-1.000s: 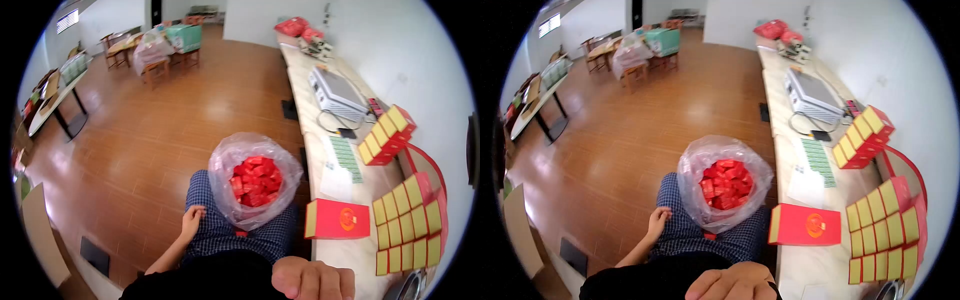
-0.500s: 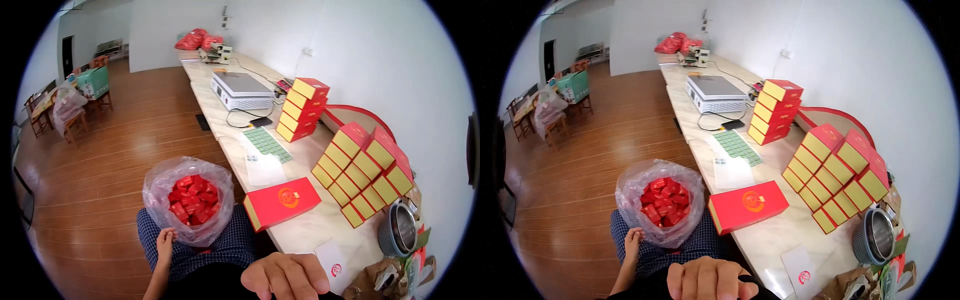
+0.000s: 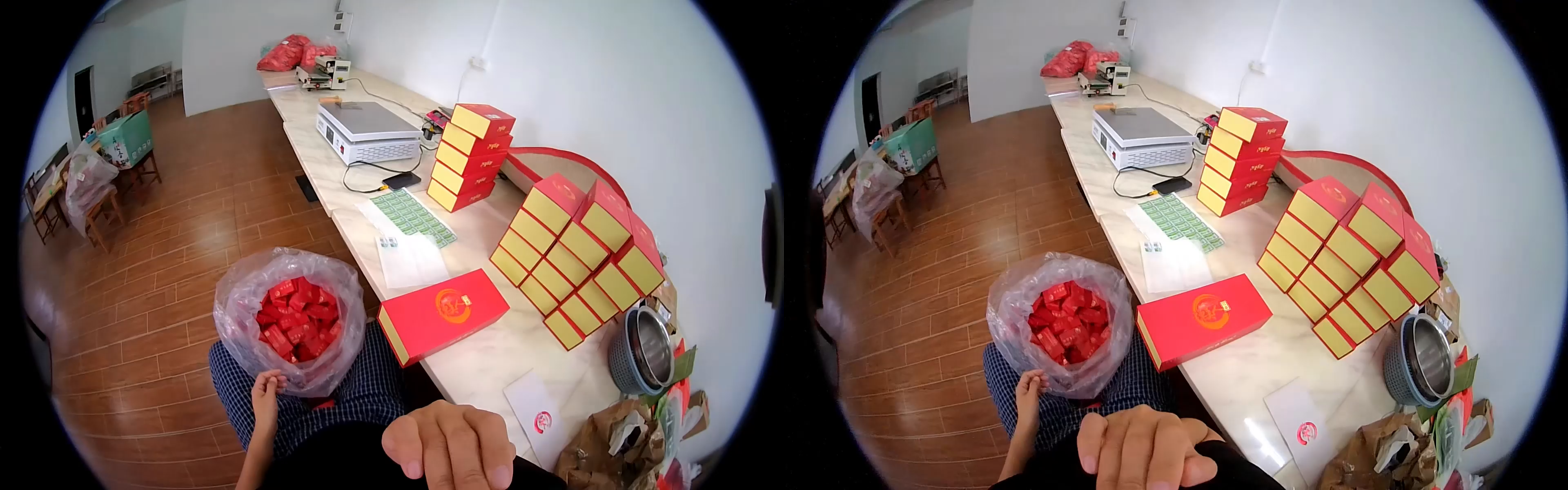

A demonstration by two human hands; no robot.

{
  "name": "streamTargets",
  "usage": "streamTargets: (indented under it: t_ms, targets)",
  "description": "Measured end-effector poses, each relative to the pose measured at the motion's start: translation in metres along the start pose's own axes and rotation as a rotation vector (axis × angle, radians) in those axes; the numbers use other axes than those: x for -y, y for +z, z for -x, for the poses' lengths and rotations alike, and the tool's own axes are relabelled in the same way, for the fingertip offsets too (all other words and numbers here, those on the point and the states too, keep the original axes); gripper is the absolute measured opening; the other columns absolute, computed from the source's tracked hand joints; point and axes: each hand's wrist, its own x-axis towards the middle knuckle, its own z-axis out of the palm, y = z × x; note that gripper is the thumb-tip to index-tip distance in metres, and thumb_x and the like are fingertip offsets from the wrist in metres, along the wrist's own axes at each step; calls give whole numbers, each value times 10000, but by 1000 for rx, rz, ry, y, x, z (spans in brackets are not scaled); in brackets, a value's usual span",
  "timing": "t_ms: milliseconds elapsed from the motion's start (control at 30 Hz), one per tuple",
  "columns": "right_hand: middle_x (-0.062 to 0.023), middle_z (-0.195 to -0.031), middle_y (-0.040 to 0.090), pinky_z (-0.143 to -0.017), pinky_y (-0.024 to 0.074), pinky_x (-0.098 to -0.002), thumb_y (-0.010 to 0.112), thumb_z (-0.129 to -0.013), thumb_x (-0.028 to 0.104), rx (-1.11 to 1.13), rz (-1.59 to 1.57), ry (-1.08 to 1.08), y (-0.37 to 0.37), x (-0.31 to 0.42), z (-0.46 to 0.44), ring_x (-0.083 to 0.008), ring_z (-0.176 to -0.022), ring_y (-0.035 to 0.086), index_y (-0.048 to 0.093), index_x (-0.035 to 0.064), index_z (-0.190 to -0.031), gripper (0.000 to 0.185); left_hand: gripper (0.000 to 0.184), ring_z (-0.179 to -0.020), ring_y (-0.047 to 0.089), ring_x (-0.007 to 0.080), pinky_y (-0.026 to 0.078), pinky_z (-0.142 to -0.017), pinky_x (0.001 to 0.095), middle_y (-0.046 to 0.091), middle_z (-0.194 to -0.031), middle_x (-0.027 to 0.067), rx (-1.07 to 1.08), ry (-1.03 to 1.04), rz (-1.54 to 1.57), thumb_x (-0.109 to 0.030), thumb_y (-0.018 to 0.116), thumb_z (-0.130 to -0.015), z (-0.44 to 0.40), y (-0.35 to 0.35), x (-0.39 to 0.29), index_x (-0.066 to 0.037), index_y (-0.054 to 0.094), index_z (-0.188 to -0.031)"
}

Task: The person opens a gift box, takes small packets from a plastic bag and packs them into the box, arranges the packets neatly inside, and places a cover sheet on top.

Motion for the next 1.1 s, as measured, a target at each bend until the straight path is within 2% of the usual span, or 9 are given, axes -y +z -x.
streamTargets:
  t_ms: [167,233,300,333,433,567,767,833,1100]
  targets:
    - [-68,-922,717,-870,401,-314,460,-960,220,29,39,24,-6,2,5,-194,-769,683,621,91,-1046,224,188,-769,570,85,445,-690,212,621,-882,14,19,-8,-29,-150,474,-976,4,4,-2,-39,604,-1053]
    - [-74,-915,717,-905,397,-316,505,-954,268,75,41,-72,-11,-7,11,-223,-787,688,620,77,-1054,244,186,-770,560,82,436,-688,206,614,-874,10,43,33,-2,-162,487,-974,2,6,-4,-36,606,-1041]
    - [-237,-895,655,-714,460,-475,485,-875,310,-56,147,-161,-5,-18,20,-388,-684,632,595,-66,-1002,411,190,-769,559,88,431,-689,210,627,-884,21,24,37,-14,-143,474,-972,3,11,-14,-32,609,-1046]
    - [-115,-644,621,-710,453,-409,474,-961,350,-189,371,73,4,-12,16,-280,-509,543,586,72,-775,353,196,-769,558,93,425,-690,214,639,-895,32,6,39,-32,-123,462,-971,5,14,-24,-28,613,-1052]
    - [-261,-1079,622,-957,438,-457,401,-948,205,-557,161,329,-26,-31,42,-353,-1008,611,553,-77,-1076,346,187,-785,552,95,427,-716,222,617,-878,20,27,157,-95,-140,477,-968,13,29,-73,-18,605,-1029]
    - [-215,-1106,633,-990,438,-415,376,-937,161,-965,-444,454,-81,-43,65,-325,-1057,607,549,-29,-1133,323,167,-866,581,108,446,-817,233,636,-937,54,78,169,51,-85,476,-971,18,52,-125,-10,587,-1071]
    - [-189,-1069,653,-957,466,-394,381,-934,159,-1039,-618,579,-88,-57,83,-306,-1012,624,582,-15,-1109,318,151,-902,600,120,469,-829,260,637,-953,68,190,283,132,-74,514,-953,26,71,-161,0,586,-1063]
    - [-189,-1069,656,-957,466,-395,390,-932,164,-977,-599,560,-90,-58,84,-302,-997,628,584,-11,-1110,316,151,-896,599,115,471,-819,256,638,-947,70,187,295,133,-72,510,-955,28,75,-163,0,586,-1063]
    - [-143,-911,628,-840,477,-363,396,-938,158,-1081,-531,593,-87,-61,81,-263,-853,593,576,-7,-1068,277,151,-887,591,103,469,-814,250,632,-957,61,172,270,143,-80,516,-957,27,73,-159,1,584,-1064]
